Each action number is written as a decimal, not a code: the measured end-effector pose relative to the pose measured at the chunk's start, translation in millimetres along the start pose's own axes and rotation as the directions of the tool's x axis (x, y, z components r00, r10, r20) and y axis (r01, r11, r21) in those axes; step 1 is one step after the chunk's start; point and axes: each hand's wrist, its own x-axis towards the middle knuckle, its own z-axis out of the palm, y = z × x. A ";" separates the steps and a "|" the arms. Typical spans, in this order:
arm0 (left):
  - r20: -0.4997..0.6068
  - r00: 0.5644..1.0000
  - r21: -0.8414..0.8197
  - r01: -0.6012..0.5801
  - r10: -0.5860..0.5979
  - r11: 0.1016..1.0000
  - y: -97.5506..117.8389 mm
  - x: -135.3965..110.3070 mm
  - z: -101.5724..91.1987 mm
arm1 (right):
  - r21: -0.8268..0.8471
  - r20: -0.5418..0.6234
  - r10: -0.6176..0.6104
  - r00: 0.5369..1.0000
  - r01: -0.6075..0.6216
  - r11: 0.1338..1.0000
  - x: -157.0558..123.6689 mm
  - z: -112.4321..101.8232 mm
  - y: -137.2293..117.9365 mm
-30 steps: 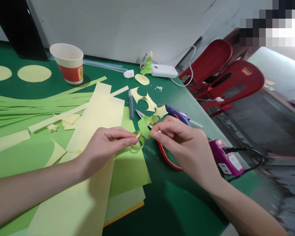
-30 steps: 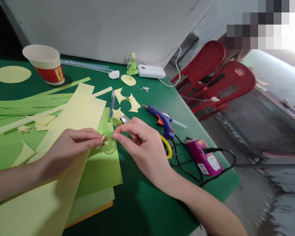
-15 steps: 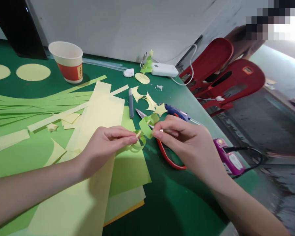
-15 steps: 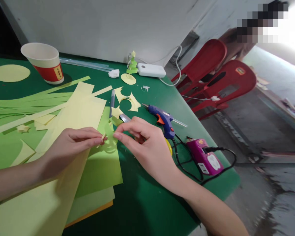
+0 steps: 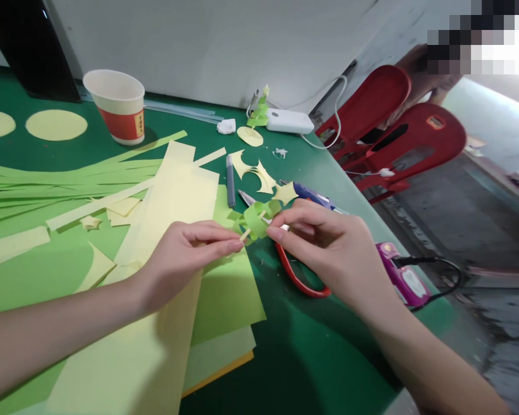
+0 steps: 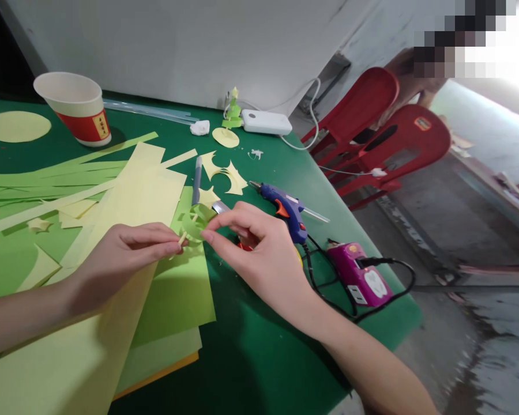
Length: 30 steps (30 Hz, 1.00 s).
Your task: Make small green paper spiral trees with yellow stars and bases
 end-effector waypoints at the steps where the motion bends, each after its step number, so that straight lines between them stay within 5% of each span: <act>1: 0.004 1.000 -0.005 -0.003 0.003 1.000 0.1 -0.1 0.0 | 0.008 -0.005 0.003 1.000 -0.003 1.000 0.2 0.4 0.7; 18: -0.003 1.000 0.010 -0.006 0.006 1.000 -0.6 -0.1 -0.3 | 0.041 0.002 0.037 0.999 -0.038 0.998 2.5 2.3 -0.7; 24: -0.004 1.000 0.021 -0.017 0.017 1.000 -0.2 -0.5 -0.6 | 0.160 -0.113 0.082 0.990 -0.063 0.985 -0.4 6.9 -2.8; 30: 0.022 1.000 0.024 -0.015 0.014 1.000 0.4 -0.5 0.8 | 0.218 -0.110 0.087 0.990 -0.061 0.974 -1.4 14.5 -2.1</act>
